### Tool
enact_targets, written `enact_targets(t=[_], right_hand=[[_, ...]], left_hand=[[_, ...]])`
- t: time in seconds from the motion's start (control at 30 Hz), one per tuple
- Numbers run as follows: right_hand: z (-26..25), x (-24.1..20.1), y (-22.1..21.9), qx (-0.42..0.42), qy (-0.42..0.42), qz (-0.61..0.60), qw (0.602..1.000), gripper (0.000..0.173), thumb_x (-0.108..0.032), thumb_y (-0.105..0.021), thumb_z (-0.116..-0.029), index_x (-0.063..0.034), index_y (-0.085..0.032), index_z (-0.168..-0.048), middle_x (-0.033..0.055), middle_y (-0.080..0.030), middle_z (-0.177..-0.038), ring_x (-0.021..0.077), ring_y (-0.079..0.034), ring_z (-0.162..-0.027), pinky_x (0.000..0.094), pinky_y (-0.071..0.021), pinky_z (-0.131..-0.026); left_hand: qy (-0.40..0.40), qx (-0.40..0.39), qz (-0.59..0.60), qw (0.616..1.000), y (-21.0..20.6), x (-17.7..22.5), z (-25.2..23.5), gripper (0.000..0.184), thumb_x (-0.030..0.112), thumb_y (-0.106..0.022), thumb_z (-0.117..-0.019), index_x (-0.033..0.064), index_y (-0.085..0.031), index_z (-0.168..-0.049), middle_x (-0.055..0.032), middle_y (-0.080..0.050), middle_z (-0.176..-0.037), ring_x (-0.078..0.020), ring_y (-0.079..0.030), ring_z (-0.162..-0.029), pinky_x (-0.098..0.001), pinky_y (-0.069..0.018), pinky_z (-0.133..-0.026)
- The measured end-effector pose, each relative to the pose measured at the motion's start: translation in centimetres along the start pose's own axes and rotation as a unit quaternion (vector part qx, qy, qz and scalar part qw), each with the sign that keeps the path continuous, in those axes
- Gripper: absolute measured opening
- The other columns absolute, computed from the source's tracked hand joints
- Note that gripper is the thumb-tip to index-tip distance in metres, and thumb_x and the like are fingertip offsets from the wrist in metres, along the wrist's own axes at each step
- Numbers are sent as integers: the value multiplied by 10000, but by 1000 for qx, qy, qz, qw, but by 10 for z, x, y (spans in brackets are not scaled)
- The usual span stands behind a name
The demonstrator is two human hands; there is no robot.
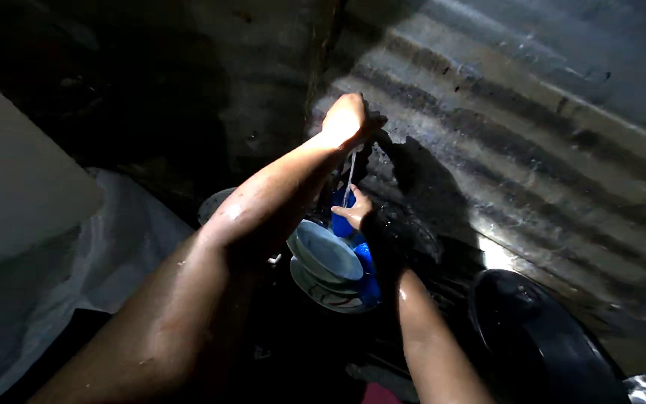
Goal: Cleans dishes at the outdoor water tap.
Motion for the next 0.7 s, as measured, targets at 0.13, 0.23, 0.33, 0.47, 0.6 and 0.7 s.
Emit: enact_targets(t=[0.13,0.23,0.33,0.47,0.6,0.7], right_hand=[[3,0,3,-10,-6,-16,1000,930,-322,-827,-882,-105,-300,-1617,260,-532,-1469,382,-528,-1361,569,-420,-1128],[4,-2,-1,-14,22,-28,999,958,-304,-838,-868,-115,-283,-1627,256,-535,-1469,377,-533,-1359,563,-421,-1130],[5,6,-3,36,63,-40,997,901,-358,-822,-871,-112,-353,-1599,276,-586,-1394,428,-585,-1269,629,-478,-1031],[-3,4,8,31,57,1,998,757,-324,-817,-879,-32,-484,-1493,257,-616,-1355,393,-595,-1260,584,-462,-1077],[-11,22,-14,98,85,-187,974,599,-53,-706,-934,11,-490,-1488,222,-614,-1378,267,-630,-1231,415,-524,-1054],[-5,28,-50,69,-44,-406,910,405,-277,-427,-1093,-14,-511,-1390,167,-624,-1226,227,-633,-1046,420,-556,-855]], left_hand=[[-3,7,-6,1000,0,1,-1,370,344,-699,-949,-4,-686,-1072,-211,-694,-1098,-370,-676,-1066,-597,-529,-907],[-18,6,8,1000,0,0,-1,363,355,-701,-954,4,-692,-1050,-189,-701,-1054,-341,-682,-1021,-573,-529,-897],[-26,5,47,999,0,-6,0,592,447,-714,-947,3,-610,-1323,-219,-656,-1260,-353,-643,-1174,-560,-502,-1006],[-19,31,224,974,-17,-50,25,763,473,-604,-1013,88,-314,-1604,-220,-432,-1565,-336,-477,-1412,-499,-405,-1156],[-30,11,213,976,-89,-138,82,682,377,-736,-931,52,-504,-1485,-236,-558,-1444,-348,-556,-1330,-521,-455,-1123],[-192,-22,76,978,-118,-155,118,698,303,-859,-824,62,-596,-1425,-263,-556,-1441,-433,-518,-1348,-568,-406,-1131]])
Point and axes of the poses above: each hand's wrist, its own z-axis away from the middle knuckle, its own y-axis out of the back of the hand, x = y × z, the point moved 5 cm from there along -z, towards the middle knuckle
